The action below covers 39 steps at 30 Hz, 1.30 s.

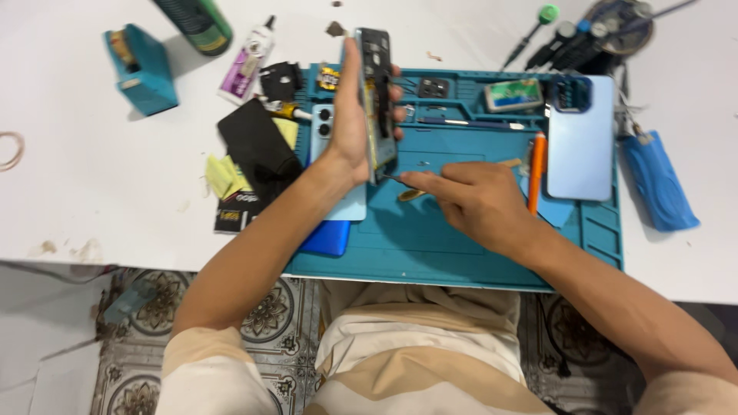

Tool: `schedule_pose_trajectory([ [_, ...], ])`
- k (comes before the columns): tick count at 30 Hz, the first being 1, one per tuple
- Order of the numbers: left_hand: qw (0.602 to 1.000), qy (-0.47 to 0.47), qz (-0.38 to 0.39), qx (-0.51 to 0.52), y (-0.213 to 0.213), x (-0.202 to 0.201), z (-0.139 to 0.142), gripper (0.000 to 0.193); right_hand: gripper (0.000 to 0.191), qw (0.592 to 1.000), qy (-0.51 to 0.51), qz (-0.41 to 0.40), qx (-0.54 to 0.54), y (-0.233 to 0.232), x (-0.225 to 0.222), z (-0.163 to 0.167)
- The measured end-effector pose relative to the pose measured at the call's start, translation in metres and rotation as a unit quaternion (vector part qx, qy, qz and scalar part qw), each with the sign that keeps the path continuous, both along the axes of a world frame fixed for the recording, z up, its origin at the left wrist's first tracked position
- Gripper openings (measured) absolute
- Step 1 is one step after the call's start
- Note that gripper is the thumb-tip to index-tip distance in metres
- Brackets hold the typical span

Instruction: The person uses a precision screwdriver to remove screws from the back of a disassembled smartphone. They then use a wooden toothbrush to clean the interior components and apply a small circular adhesive or seal to the phone's internal frame.

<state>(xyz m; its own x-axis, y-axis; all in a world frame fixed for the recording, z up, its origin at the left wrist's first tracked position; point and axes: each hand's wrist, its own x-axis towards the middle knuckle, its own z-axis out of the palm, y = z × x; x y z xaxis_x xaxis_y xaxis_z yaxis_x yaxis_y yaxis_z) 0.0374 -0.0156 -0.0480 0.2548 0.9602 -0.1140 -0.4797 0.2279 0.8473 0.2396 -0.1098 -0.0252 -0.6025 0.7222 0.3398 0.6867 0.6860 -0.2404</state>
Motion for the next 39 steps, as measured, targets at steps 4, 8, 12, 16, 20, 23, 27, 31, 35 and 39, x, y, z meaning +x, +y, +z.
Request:
schedule_pose_trajectory([
  [4, 0.999, 0.040, -0.014, -0.030, -0.002, 0.003, -0.001, 0.083, 0.053, 0.988, 0.122, -0.022, -0.090, 0.005, 0.005, 0.003],
  [8, 0.998, 0.051, -0.007, -0.019, -0.001, 0.002, -0.002, 0.085, 0.062, 0.989, 0.102, -0.022, -0.107, 0.008, 0.008, 0.007],
  [12, 0.997, 0.068, -0.015, -0.014, 0.004, 0.000, -0.002, 0.084, 0.076, 0.973, 0.054, -0.088, -0.208, 0.015, 0.013, 0.013],
  [16, 0.996, 0.087, -0.021, 0.014, 0.005, 0.003, -0.005, 0.086, 0.062, 0.969, 0.142, -0.039, -0.196, 0.011, 0.018, 0.018],
  [20, 0.997, 0.074, -0.009, 0.005, 0.009, 0.004, -0.007, 0.087, 0.078, 0.974, 0.142, -0.014, -0.173, 0.007, 0.016, 0.021],
  [23, 0.998, 0.066, -0.009, 0.002, 0.010, 0.001, -0.007, 0.084, 0.073, 0.972, 0.139, -0.021, -0.187, 0.010, 0.012, 0.022],
  [27, 0.998, 0.065, -0.010, -0.001, 0.010, -0.002, -0.006, 0.084, 0.080, 0.971, 0.144, -0.002, -0.191, 0.009, 0.012, 0.022],
  [31, 0.997, 0.072, -0.009, -0.005, 0.011, -0.003, -0.006, 0.084, 0.073, 0.967, 0.144, -0.025, -0.211, 0.008, 0.014, 0.022],
  [35, 0.997, 0.077, -0.010, -0.004, 0.010, -0.004, -0.006, 0.084, 0.077, 0.969, 0.148, -0.011, -0.199, 0.007, 0.015, 0.022],
  [39, 0.996, 0.085, -0.012, 0.020, 0.009, -0.004, -0.006, 0.085, 0.066, 0.967, 0.152, 0.003, -0.202, 0.009, 0.015, 0.023],
])
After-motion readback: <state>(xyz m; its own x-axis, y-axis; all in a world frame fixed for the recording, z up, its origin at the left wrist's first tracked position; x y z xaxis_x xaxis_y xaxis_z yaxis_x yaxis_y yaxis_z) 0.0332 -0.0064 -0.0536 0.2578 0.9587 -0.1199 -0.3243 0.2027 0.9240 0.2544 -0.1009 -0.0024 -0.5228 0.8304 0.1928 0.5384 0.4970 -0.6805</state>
